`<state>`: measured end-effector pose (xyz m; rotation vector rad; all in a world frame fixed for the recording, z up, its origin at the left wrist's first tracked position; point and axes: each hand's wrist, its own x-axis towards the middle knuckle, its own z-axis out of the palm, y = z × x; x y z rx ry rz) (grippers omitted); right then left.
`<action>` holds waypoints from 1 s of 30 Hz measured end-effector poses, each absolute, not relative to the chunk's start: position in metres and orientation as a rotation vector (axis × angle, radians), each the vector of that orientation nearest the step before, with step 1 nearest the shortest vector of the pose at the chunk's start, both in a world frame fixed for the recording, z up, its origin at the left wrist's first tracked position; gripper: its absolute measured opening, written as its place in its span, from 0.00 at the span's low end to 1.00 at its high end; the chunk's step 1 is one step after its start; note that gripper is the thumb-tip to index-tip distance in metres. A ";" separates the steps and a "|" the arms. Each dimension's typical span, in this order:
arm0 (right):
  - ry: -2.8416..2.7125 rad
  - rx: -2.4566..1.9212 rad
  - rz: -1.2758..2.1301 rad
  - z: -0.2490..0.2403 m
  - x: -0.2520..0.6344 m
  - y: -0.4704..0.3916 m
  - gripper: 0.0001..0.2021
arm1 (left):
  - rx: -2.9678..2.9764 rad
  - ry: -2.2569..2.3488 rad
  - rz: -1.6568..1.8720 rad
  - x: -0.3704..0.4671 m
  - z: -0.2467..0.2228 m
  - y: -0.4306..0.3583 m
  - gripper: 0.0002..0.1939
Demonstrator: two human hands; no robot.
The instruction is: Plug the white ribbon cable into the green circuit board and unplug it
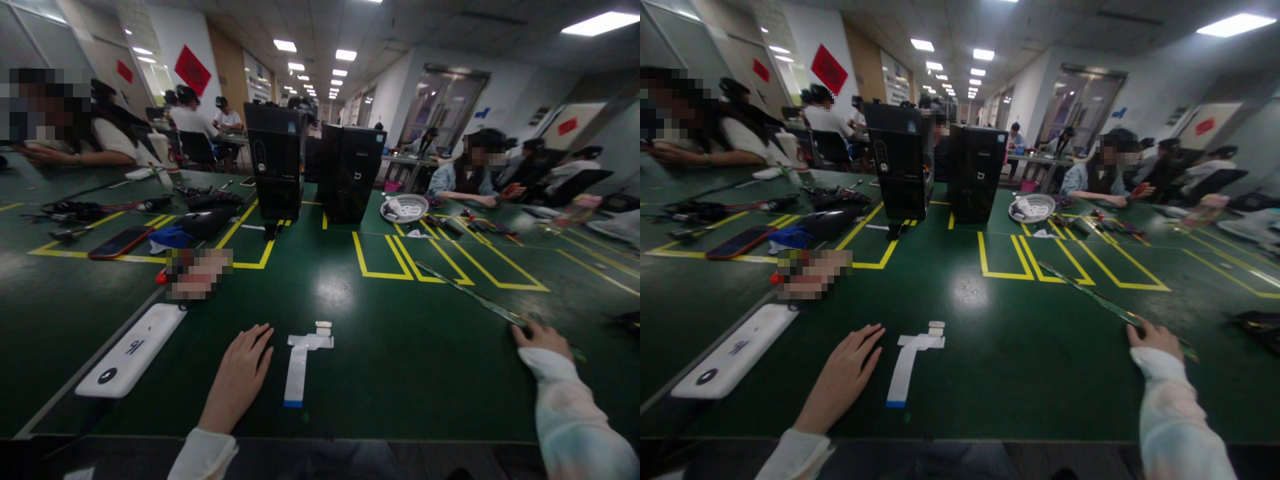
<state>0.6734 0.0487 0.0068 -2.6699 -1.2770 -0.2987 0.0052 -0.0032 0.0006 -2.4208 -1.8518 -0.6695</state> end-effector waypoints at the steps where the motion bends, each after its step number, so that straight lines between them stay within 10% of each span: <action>1: -1.318 -2.679 -0.254 0.008 0.678 0.049 0.26 | -2.422 -1.860 -0.659 0.005 0.001 -0.003 0.21; 13: -0.447 -2.744 -0.248 0.008 0.668 0.046 0.30 | -2.431 -1.888 -0.597 0.004 0.001 -0.003 0.22; 30: -1.083 -2.807 -0.054 0.020 0.687 0.062 0.31 | -2.442 -1.861 -0.604 0.002 0.003 -0.002 0.23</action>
